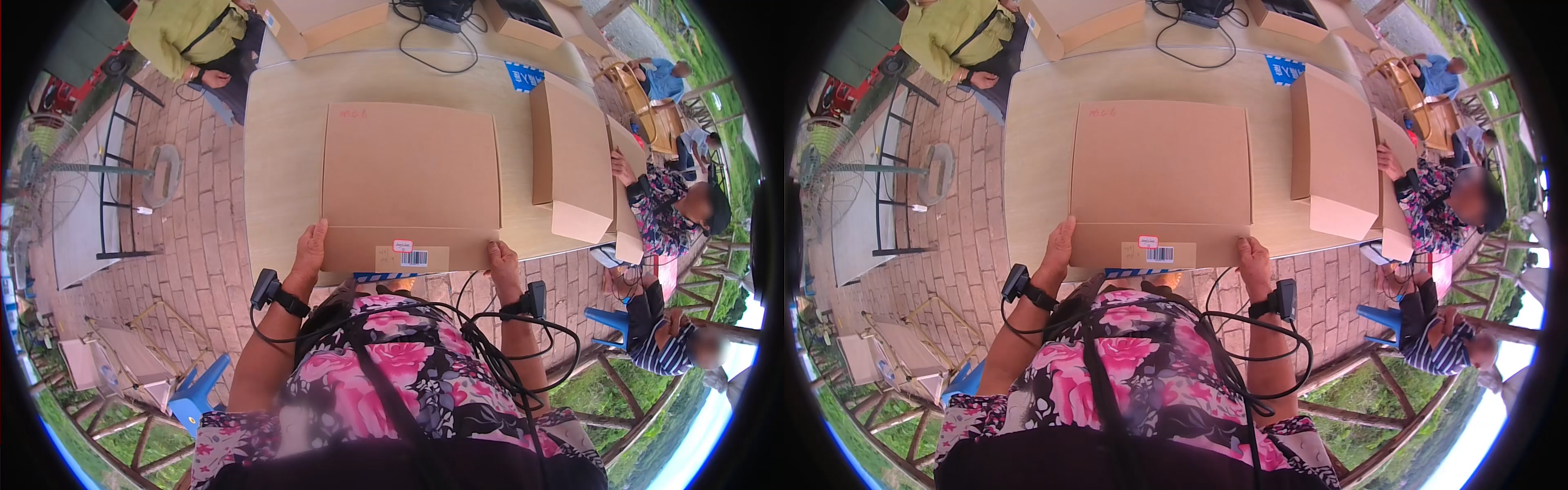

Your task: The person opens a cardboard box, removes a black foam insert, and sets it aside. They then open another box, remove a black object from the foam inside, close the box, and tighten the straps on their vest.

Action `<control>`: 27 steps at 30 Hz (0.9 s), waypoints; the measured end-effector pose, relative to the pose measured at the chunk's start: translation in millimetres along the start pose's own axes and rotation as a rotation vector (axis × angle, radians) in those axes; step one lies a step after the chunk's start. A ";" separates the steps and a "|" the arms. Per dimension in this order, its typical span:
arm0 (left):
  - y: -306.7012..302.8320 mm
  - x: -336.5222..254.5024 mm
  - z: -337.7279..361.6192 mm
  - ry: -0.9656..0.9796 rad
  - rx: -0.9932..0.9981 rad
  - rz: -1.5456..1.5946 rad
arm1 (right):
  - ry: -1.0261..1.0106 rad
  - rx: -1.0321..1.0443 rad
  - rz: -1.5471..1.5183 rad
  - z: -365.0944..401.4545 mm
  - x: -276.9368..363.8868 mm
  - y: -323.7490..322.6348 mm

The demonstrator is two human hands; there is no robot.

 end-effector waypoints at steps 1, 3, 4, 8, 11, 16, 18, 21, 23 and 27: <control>0.1 -0.7 0.5 -0.003 0.002 -0.003 | 0.001 0.000 0.001 0.2 0.5 0.0; 0.1 -1.6 1.0 -0.007 0.004 -0.005 | 0.012 -0.004 0.023 0.4 0.5 -0.3; -0.2 -2.7 0.8 -0.007 0.010 -0.019 | 0.013 -0.004 0.024 0.5 1.1 -0.2; 1.2 -3.4 1.5 -0.018 0.021 -0.009 | 0.027 0.000 0.027 0.1 0.7 -0.1; 2.3 -4.3 1.9 -0.021 0.020 0.011 | 0.034 0.005 0.016 0.3 0.7 0.1; 0.6 -0.8 1.1 -0.038 0.024 0.000 | 0.040 0.004 0.008 -1.6 -2.2 0.0; 0.4 -0.4 0.7 -0.037 0.024 -0.002 | 0.041 0.010 0.006 -1.9 -3.0 0.1; -0.6 -1.1 0.5 -0.029 0.020 -0.020 | 0.042 0.005 0.022 -1.8 -2.8 -0.2; -0.2 -2.1 0.5 -0.027 0.028 -0.025 | 0.043 0.006 0.018 -0.9 -1.5 0.3; -1.4 -0.9 0.6 -0.034 0.027 -0.023 | 0.029 0.008 0.019 -1.3 -1.0 0.7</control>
Point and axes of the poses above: each hand's wrist, its own z-axis away from the middle knuckle, its own y-axis out of the palm, x = y × z, the point moved 10 cm from there along -z, towards the middle knuckle, and after that the axes turned 10 degrees about y, right-handed, at the moved point
